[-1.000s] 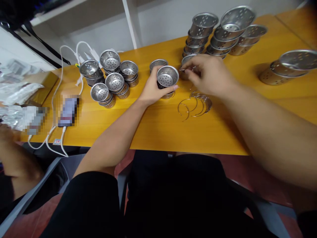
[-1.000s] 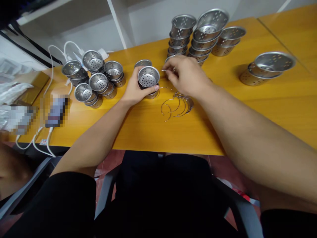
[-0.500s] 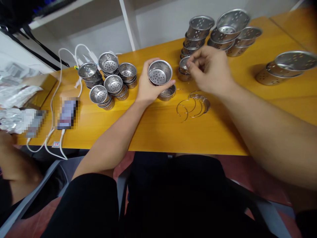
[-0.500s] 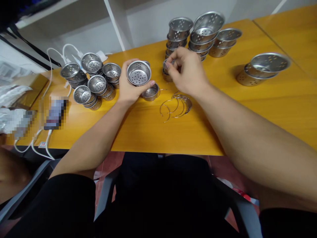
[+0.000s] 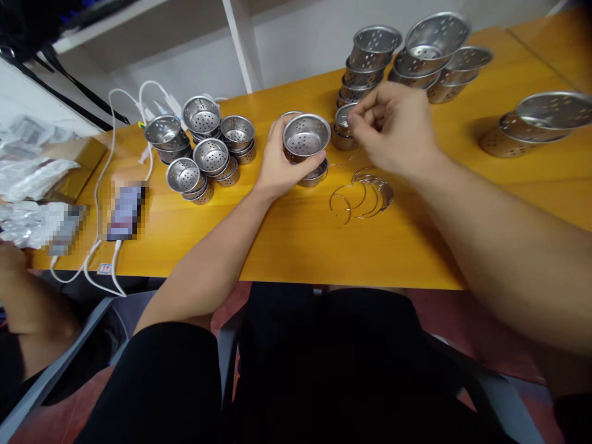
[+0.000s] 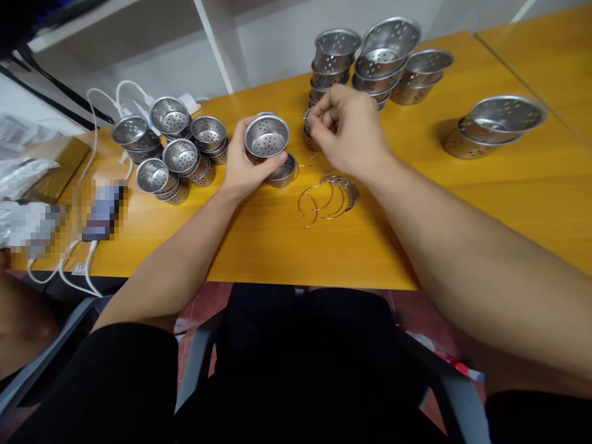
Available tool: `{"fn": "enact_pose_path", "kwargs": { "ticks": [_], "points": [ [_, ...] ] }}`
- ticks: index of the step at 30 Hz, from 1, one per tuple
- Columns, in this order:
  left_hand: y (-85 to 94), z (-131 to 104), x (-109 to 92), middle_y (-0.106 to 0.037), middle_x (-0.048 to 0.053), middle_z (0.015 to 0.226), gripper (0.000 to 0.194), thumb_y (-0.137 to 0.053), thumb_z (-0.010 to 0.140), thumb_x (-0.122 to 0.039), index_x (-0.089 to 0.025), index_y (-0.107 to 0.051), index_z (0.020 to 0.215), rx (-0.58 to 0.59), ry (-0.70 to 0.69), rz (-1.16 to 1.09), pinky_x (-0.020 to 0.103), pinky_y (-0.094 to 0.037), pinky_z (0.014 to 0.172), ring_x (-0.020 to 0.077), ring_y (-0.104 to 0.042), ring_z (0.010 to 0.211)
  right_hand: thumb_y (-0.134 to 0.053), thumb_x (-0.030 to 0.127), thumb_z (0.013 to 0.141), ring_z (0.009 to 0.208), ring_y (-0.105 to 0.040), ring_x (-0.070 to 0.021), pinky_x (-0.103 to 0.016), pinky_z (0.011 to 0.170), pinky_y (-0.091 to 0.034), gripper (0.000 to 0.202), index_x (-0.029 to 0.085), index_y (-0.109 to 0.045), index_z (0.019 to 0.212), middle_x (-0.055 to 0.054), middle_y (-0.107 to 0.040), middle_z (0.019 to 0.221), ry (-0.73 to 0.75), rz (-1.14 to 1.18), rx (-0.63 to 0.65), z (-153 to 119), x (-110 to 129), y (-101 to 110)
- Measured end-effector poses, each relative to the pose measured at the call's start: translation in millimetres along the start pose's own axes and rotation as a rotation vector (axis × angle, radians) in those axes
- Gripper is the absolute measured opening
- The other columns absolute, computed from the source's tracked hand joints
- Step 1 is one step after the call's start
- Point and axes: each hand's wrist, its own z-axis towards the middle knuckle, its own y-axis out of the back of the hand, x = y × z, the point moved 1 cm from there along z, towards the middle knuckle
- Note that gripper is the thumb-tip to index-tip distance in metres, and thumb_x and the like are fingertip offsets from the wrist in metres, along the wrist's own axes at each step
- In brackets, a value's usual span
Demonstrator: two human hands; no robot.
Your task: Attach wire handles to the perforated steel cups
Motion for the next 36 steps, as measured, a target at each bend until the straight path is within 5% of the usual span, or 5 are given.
{"fn": "enact_pose_path", "kwargs": {
  "ticks": [6, 14, 23, 30, 36],
  "points": [
    [-3.6, 0, -6, -0.065, 0.015, 0.161, 0.103, -0.090, 0.094, -0.089, -0.031, -0.046, 0.167, -0.048, 0.089, -0.066, 0.062, -0.058, 0.135, 0.0360, -0.072, 0.150, -0.093, 0.069, 0.105, 0.060, -0.063, -0.0231, -0.042, 0.061, -0.056, 0.048, 0.029, -0.068, 0.096, -0.004, -0.071, 0.074, -0.024, 0.059, 0.004, 0, -2, -2],
    [-3.1, -1, -7, -0.074, 0.015, 0.148, 0.090, -0.103, 0.088, -0.073, -0.025, -0.060, 0.151, -0.103, 0.174, -0.110, 0.068, -0.051, 0.141, 0.0385, -0.074, 0.147, -0.094, 0.057, 0.102, 0.061, -0.055, -0.0216, -0.042, 0.063, -0.052, 0.038, 0.029, -0.070, 0.091, -0.003, -0.068, 0.076, -0.021, 0.105, 0.008, -3, 3, -5],
    [-10.7, -6, -23, -0.063, 0.017, 0.162, 0.110, -0.097, 0.094, -0.073, -0.028, -0.035, 0.172, 0.014, 0.109, -0.096, 0.064, -0.053, 0.141, 0.0391, -0.070, 0.157, -0.090, 0.077, 0.101, 0.061, -0.056, -0.0204, -0.041, 0.061, -0.050, 0.052, 0.029, -0.072, 0.092, -0.002, -0.067, 0.075, 0.045, 0.167, 0.000, -10, 25, -8],
    [-12.7, -12, -22, -0.054, 0.018, 0.173, 0.126, -0.094, 0.090, -0.088, -0.032, -0.025, 0.181, 0.150, -0.017, -0.041, 0.062, -0.052, 0.142, 0.0422, -0.063, 0.164, -0.089, 0.048, 0.103, 0.063, -0.058, -0.0228, -0.042, 0.061, -0.051, 0.028, 0.031, -0.070, 0.091, -0.001, -0.068, 0.076, 0.014, 0.134, 0.021, -15, 37, -12],
    [-12.6, -12, -26, -0.061, 0.016, 0.167, 0.114, -0.098, 0.094, -0.077, -0.032, -0.033, 0.176, 0.131, 0.009, -0.034, 0.060, -0.056, 0.139, 0.0389, -0.069, 0.157, -0.091, 0.040, 0.102, 0.064, -0.061, -0.0216, -0.040, 0.063, -0.057, 0.024, 0.030, -0.072, 0.091, 0.000, -0.070, 0.077, 0.017, 0.114, 0.025, -14, 34, -10]
  ]
}}
